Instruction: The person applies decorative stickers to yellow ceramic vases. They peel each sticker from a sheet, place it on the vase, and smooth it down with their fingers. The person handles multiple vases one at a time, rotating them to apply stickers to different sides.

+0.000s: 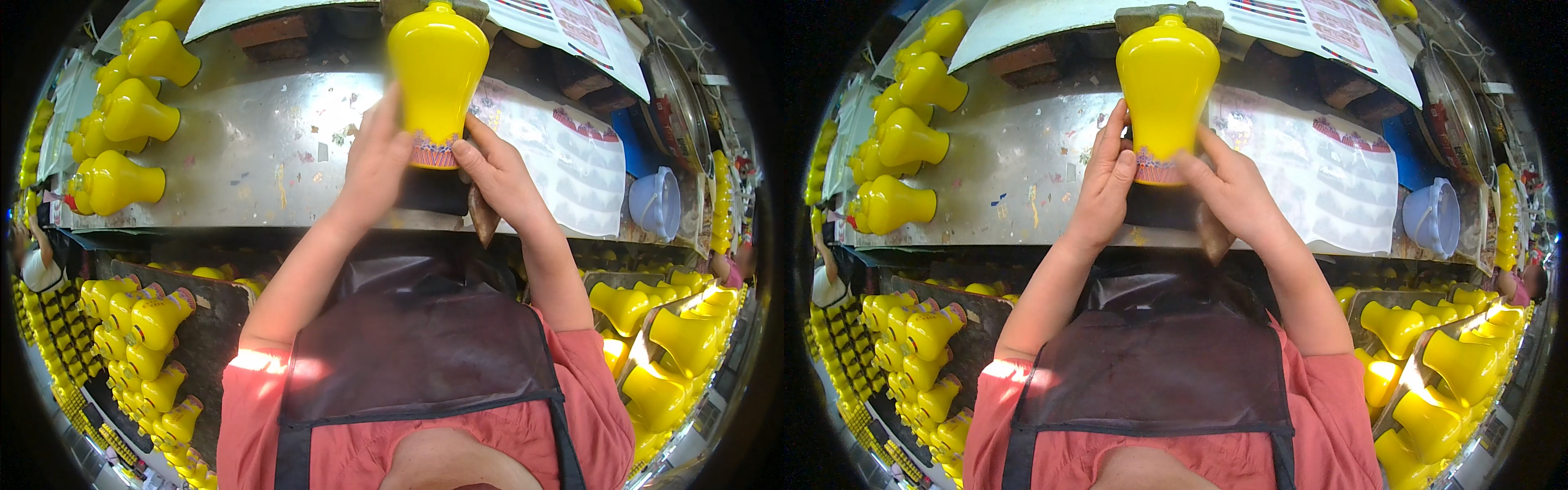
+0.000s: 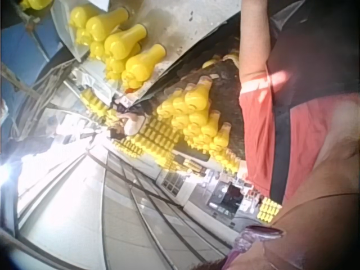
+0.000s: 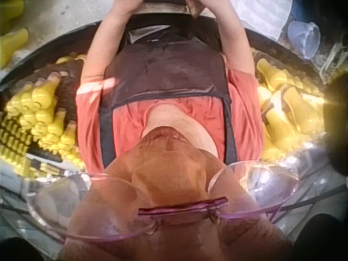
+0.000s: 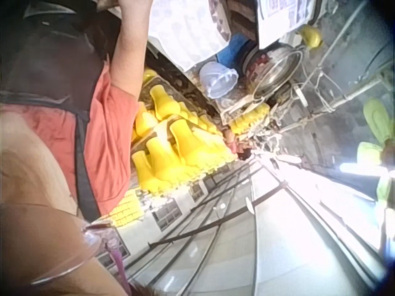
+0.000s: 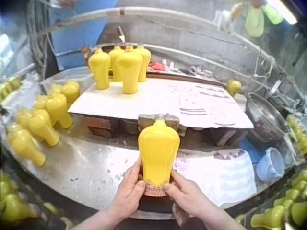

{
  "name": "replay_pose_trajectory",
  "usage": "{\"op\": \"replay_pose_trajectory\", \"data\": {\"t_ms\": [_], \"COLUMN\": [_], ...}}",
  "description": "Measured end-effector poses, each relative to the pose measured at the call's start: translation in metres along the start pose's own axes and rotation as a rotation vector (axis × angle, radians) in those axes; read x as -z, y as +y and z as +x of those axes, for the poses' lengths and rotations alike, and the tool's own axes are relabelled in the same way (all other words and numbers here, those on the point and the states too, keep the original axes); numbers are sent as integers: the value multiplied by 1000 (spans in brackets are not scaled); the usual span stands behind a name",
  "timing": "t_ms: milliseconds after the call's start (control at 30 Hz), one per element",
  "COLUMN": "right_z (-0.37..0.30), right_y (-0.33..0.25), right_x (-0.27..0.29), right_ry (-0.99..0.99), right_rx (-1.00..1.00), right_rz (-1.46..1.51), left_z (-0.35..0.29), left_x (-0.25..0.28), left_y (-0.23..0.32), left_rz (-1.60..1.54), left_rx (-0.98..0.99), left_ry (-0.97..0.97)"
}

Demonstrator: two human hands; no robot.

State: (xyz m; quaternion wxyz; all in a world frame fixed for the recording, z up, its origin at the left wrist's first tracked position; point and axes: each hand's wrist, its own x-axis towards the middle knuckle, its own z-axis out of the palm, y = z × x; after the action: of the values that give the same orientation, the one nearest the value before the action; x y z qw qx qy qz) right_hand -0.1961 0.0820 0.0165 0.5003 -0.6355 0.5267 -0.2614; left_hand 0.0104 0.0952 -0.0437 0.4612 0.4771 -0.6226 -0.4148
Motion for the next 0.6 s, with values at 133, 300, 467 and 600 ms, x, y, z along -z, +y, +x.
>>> {"op": "replay_pose_trajectory", "data": {"t_ms": [133, 300, 467, 600], "right_z": [0, 1, 0, 0], "right_y": [4, 6, 3, 2], "right_x": [-5, -11, -11, -12], "right_ry": [48, 102, 117, 122], "right_rx": [8, 64, 51, 36], "right_rz": [-58, -51, -93, -104], "left_z": [-2, -1, -1, -1], "left_x": [-5, -6, -7, -8], "left_y": [2, 5, 7, 10], "left_rz": [139, 144, 185, 209], "left_rx": [-108, -83, -100, -96], "left_ry": [31, 17, 25, 31]}}
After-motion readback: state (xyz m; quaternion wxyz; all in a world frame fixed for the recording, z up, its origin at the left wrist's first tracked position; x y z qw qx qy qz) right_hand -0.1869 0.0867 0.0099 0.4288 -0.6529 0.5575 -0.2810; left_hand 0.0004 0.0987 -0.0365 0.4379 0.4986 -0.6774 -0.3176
